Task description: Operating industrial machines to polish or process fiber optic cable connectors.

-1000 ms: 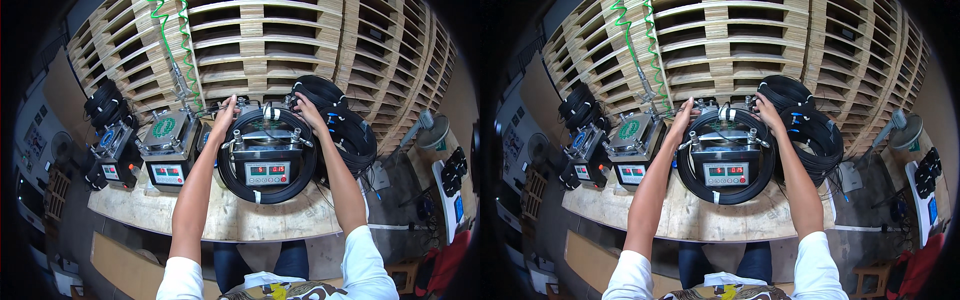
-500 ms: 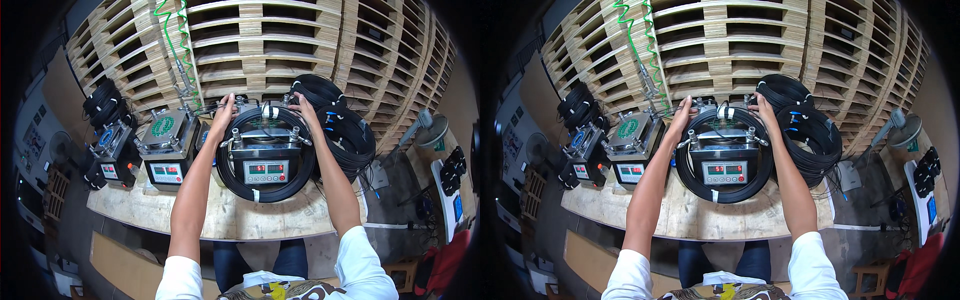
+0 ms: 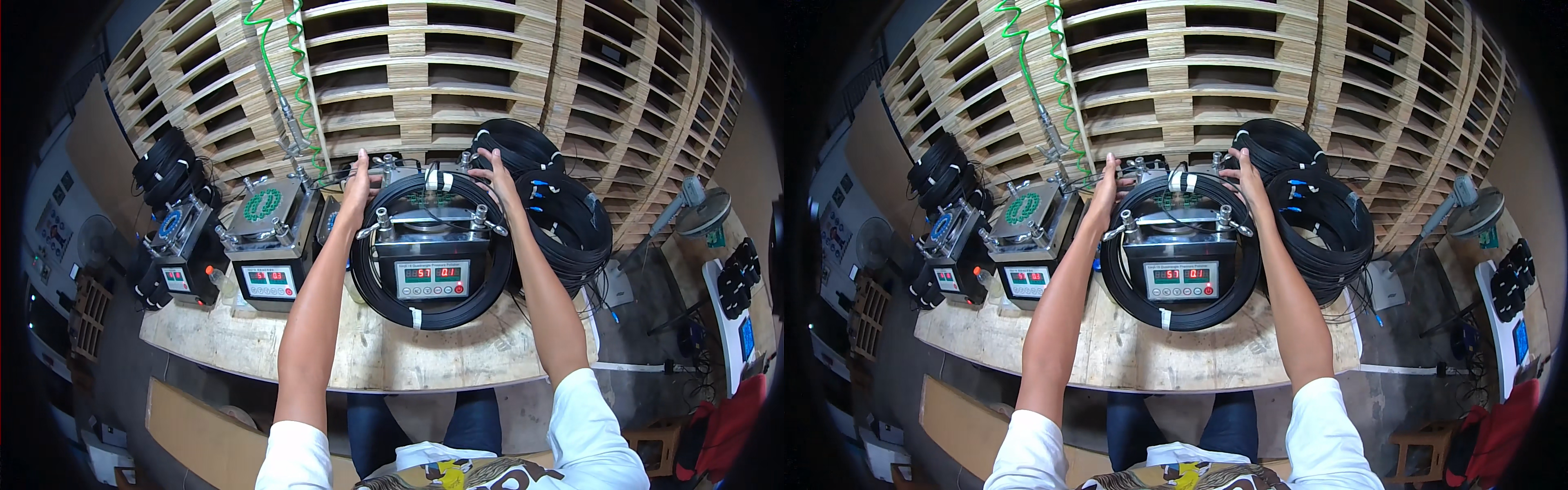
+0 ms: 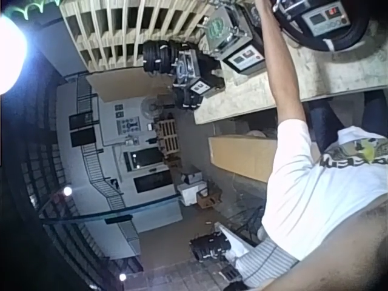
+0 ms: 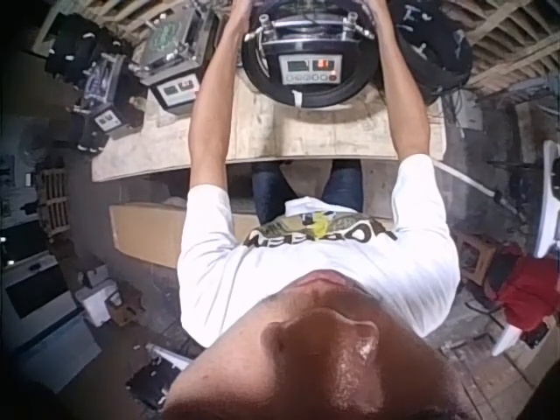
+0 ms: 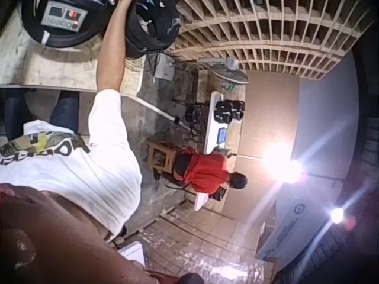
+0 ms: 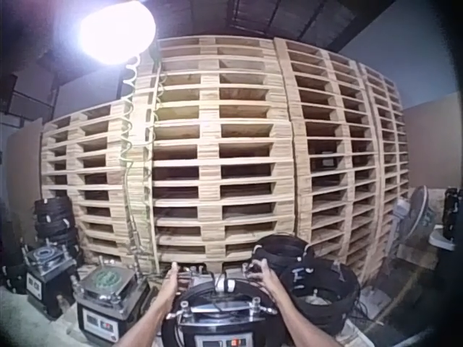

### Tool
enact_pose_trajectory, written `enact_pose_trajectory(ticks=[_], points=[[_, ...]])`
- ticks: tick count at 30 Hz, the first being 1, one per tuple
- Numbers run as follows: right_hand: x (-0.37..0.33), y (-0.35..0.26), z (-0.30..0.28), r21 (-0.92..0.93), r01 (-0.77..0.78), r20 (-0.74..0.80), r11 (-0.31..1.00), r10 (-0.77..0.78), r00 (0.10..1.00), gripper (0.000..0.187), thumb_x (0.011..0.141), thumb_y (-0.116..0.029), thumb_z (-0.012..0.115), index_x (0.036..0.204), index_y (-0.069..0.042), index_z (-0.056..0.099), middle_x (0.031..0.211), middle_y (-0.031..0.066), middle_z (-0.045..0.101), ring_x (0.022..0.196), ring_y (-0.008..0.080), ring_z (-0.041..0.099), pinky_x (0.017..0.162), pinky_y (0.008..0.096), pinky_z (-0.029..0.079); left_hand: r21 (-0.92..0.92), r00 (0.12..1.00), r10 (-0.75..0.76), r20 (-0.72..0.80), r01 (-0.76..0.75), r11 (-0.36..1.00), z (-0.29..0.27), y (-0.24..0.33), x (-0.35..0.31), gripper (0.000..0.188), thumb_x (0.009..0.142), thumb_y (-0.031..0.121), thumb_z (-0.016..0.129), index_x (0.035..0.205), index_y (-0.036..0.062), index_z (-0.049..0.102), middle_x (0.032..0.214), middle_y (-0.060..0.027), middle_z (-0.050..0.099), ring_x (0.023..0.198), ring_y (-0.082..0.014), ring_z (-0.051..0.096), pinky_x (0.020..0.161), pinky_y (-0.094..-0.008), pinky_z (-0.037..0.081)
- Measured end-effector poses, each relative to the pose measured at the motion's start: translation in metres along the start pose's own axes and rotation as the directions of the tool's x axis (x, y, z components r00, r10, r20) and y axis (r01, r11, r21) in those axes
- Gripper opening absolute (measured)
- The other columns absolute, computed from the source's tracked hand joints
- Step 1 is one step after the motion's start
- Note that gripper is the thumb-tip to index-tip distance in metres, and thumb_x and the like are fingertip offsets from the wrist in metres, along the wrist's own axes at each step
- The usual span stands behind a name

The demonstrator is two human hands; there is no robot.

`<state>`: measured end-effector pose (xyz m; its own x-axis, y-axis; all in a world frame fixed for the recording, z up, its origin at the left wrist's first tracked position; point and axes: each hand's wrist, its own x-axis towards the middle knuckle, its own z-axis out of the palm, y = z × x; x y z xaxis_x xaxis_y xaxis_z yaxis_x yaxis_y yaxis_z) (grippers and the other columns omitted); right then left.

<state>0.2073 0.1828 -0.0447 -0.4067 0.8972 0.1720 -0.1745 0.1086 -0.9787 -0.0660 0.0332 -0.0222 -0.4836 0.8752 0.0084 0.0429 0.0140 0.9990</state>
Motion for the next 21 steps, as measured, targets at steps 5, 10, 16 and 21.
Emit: enact_pose_trajectory(ticks=[5, 10, 16, 21], points=[[-0.004, -0.003, 0.0, 0.169, -0.022, 0.037, 0.985, 0.016, 0.999, 0.08, 0.099, -0.072, 0.028, 0.154, -0.014, 0.037, 0.105, 0.0212, 0.066, 0.107, 0.0259, 0.063, 0.098, 0.0366, 0.049, -0.091, 0.998, -0.04, -0.049, 0.036, 0.995, 0.005, 0.004, -0.006, 0.097, 0.087, 0.084, 0.041, 0.155, 0.0151, 0.032, 0.128, -0.0178, 0.059, 0.099, -0.0251, 0.064, 0.087, -0.0393, 0.048], [-0.009, -0.006, 0.002, 0.164, 0.007, -0.035, 0.986, -0.001, 0.999, 0.083, 0.097, -0.075, 0.029, 0.154, -0.016, 0.036, 0.106, 0.0213, 0.064, 0.106, 0.0317, 0.064, 0.094, 0.0372, 0.052, -0.048, 0.999, -0.033, 0.033, 0.034, 0.998, 0.002, 0.003, -0.001, 0.094, 0.087, 0.084, 0.041, 0.154, 0.0174, 0.036, 0.122, -0.0123, 0.061, 0.096, -0.0223, 0.064, 0.085, -0.0361, 0.048], [-0.011, -0.009, 0.001, 0.062, -0.047, -0.092, 0.997, 0.052, 0.994, 0.084, 0.095, -0.079, 0.028, 0.154, -0.02, 0.037, 0.107, 0.0204, 0.062, 0.106, 0.0353, 0.063, 0.094, 0.0399, 0.051, -0.023, 0.996, -0.044, 0.077, 0.046, 0.999, 0.003, 0.004, -0.003, 0.091, 0.088, 0.084, 0.041, 0.148, 0.0164, 0.047, 0.116, -0.0104, 0.061, 0.081, -0.017, 0.056, 0.076, -0.0328, 0.046], [-0.006, -0.006, 0.0, 0.004, -0.034, -0.035, 0.999, 0.034, 0.999, 0.087, 0.094, -0.08, 0.025, 0.155, -0.02, 0.035, 0.11, 0.0237, 0.064, 0.104, 0.034, 0.064, 0.094, 0.0393, 0.049, -0.092, 0.999, -0.05, 0.017, 0.052, 0.994, -0.002, -0.003, 0.002, 0.092, 0.087, 0.084, 0.041, 0.147, 0.0146, 0.045, 0.112, -0.0134, 0.061, 0.082, -0.0187, 0.056, 0.076, -0.0337, 0.047]])
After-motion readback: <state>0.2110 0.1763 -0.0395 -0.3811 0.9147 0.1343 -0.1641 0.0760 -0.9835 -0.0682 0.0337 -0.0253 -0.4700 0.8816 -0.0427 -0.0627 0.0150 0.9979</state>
